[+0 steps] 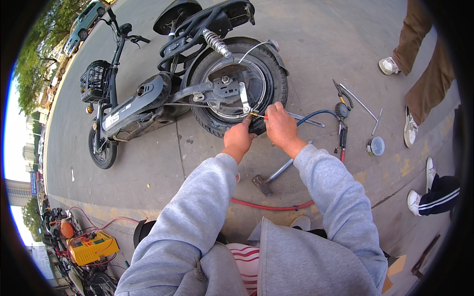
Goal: The person works on the rear wheel of an electric scooter, using pliers and a screwdriver to adjust components near the brake and tire. They briefly walk away to retrieve a plastic bottle, then return to continue adjusting the wheel area.
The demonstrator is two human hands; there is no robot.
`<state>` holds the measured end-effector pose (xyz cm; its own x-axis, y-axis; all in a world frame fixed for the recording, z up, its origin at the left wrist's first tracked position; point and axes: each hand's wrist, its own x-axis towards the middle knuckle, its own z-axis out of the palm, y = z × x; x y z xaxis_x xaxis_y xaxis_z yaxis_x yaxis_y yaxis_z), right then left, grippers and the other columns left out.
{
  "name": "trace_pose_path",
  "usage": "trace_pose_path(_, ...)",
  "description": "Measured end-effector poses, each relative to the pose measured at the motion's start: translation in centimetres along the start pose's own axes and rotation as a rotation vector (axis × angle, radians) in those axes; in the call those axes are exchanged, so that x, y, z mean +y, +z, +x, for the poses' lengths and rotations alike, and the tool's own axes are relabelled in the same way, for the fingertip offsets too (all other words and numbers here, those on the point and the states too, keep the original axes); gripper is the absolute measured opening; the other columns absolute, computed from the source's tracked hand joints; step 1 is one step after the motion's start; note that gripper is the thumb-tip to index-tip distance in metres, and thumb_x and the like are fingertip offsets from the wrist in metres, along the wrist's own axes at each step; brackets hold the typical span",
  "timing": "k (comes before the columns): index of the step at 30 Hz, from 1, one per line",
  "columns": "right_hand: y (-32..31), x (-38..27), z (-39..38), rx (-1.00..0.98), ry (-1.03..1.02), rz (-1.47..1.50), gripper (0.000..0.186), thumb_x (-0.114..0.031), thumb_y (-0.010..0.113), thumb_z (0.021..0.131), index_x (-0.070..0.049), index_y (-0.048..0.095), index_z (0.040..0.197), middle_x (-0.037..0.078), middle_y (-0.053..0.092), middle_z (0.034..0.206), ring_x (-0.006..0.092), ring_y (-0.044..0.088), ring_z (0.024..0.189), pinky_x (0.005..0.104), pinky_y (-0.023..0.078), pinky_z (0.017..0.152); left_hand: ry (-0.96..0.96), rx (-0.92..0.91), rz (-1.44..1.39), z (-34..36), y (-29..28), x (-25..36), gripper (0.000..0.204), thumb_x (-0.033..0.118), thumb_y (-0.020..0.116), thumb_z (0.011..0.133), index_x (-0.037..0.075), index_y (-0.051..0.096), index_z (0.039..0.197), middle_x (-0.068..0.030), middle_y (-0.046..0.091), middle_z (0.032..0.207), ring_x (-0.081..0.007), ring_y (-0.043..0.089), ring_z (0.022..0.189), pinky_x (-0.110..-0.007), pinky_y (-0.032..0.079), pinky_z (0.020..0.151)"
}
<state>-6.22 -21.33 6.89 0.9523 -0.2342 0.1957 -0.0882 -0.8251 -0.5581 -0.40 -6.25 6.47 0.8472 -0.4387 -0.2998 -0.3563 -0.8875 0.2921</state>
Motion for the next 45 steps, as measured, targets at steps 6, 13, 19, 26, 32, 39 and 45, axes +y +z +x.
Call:
trace_pose_path(6, -0.1, 0.1, -0.3, -0.011, 0.022, 0.087, 0.023, -0.011, 0.069, 0.082, 0.001, 0.052, 0.093, 0.019, 0.053, 0.1, 0.0391, 0.062, 0.093, 0.0462, 0.053, 0.074, -0.005, -0.01, -0.001, -0.1, -0.1, 0.1, 0.071, 0.03, 0.078, 0.078, 0.024, 0.049, 0.142, -0.0151, 0.071, 0.106, -0.0349, 0.067, 0.098, -0.045, 0.053, 0.083)
trace_pose_path(13, 0.7, 0.8, -0.3, -0.018, 0.048, 0.063, 0.023, -0.016, 0.07, 0.085, 0.001, 0.056, 0.09, 0.018, 0.053, 0.099, 0.0392, 0.059, 0.089, 0.0466, 0.05, 0.076, -0.005, -0.019, 0.014, 0.0, -0.1, 0.1, 0.071, 0.03, 0.077, 0.079, 0.023, 0.048, 0.143, -0.014, 0.071, 0.107, -0.0337, 0.067, 0.099, -0.044, 0.052, 0.084)
trace_pose_path(19, 0.6, 1.0, -0.4, 0.089, -0.035, 0.063, 0.019, -0.014, 0.069, 0.084, 0.0, 0.056, 0.088, 0.017, 0.054, 0.097, 0.0378, 0.059, 0.089, 0.047, 0.048, 0.076, -0.015, -0.015, 0.01, 0.0, -0.1, 0.2, 0.071, 0.03, 0.077, 0.078, 0.022, 0.049, 0.142, -0.0146, 0.07, 0.107, -0.0345, 0.067, 0.098, -0.044, 0.053, 0.084)
trace_pose_path(26, 0.7, 0.9, -0.4, 0.069, -0.037, 0.08, 0.021, -0.013, 0.071, 0.083, 0.0, 0.056, 0.087, 0.016, 0.053, 0.097, 0.0373, 0.059, 0.088, 0.0462, 0.049, 0.076, -0.019, -0.031, 0.016, -0.1, -0.2, 0.3, 0.07, 0.03, 0.077, 0.08, 0.022, 0.048, 0.143, -0.0137, 0.071, 0.108, -0.0324, 0.067, 0.101, -0.043, 0.052, 0.085)
trace_pose_path(32, 0.9, 0.7, -0.4, 0.061, -0.021, 0.08, 0.022, -0.014, 0.071, 0.083, 0.0, 0.056, 0.088, 0.017, 0.053, 0.097, 0.0371, 0.059, 0.088, 0.0452, 0.049, 0.076, -0.013, -0.039, 0.027, -0.1, -0.3, 0.3, 0.07, 0.029, 0.076, 0.081, 0.023, 0.046, 0.144, -0.0133, 0.071, 0.107, -0.0322, 0.067, 0.101, -0.044, 0.052, 0.085)
trace_pose_path(39, 0.7, 0.6, -0.4, 0.046, 0.002, 0.081, 0.022, -0.014, 0.071, 0.084, 0.001, 0.056, 0.088, 0.017, 0.053, 0.097, 0.0371, 0.059, 0.088, 0.0448, 0.049, 0.076, -0.004, -0.014, 0.0, 0.1, 0.0, 0.0, 0.072, 0.029, 0.078, 0.078, 0.023, 0.048, 0.143, -0.0149, 0.07, 0.106, -0.0345, 0.067, 0.098, -0.044, 0.052, 0.083)
trace_pose_path(45, 0.7, 0.6, -0.5, 0.044, -0.009, 0.076, 0.023, -0.014, 0.071, 0.084, 0.002, 0.056, 0.089, 0.018, 0.053, 0.097, 0.0374, 0.059, 0.087, 0.0449, 0.049, 0.076, 0.005, -0.008, 0.001, 0.1, 0.1, -0.1, 0.072, 0.029, 0.078, 0.078, 0.022, 0.048, 0.143, -0.0149, 0.071, 0.106, -0.0347, 0.067, 0.098, -0.045, 0.052, 0.083)
